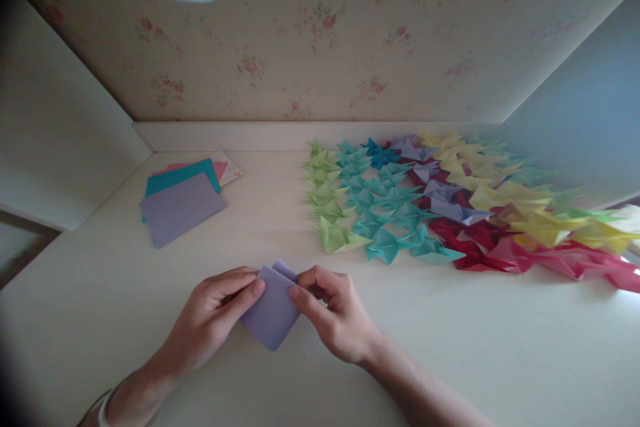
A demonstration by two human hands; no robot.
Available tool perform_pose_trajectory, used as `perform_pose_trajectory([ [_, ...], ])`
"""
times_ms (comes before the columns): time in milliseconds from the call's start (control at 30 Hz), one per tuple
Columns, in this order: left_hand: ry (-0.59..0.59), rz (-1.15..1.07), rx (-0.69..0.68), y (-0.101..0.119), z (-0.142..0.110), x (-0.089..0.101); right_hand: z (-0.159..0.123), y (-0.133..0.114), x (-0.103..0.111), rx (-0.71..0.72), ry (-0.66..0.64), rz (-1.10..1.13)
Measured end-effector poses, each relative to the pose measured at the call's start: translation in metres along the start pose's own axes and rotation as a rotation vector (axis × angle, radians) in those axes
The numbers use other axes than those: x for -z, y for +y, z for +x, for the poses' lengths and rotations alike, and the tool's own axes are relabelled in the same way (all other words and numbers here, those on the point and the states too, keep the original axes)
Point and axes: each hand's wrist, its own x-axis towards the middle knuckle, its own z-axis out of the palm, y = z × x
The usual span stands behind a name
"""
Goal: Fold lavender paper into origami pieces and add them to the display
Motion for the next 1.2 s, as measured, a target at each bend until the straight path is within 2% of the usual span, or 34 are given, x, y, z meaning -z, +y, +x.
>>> perform_pose_trajectory([
  [200, 0.073, 0.052, -0.038, -0.003, 0.002, 0.0, -0.002, 0.0, -0.001, 0.052, -0.011, 0.067],
  [467, 0.198, 0.091, -0.049, -0.004, 0.002, -0.004, 0.002, 0.005, -0.008, -0.019, 0.112, 0.082],
  [700, 0.357, 0.076, -0.05, -0.009, 0.001, -0.006, 0.006, 0.005, -0.008, -0.065, 0.206, 0.126],
  [1033, 0.399, 0.13, -0.08, -0.013, 0.0, -0.01, 0.007, 0.004, -0.009, -0.08, 0.266, 0.101],
  [1200, 0.403, 0.137, -0.057, -0.014, 0.002, -0.01, 0.01, 0.002, -0.014, -0.125, 0.302, 0.281],
])
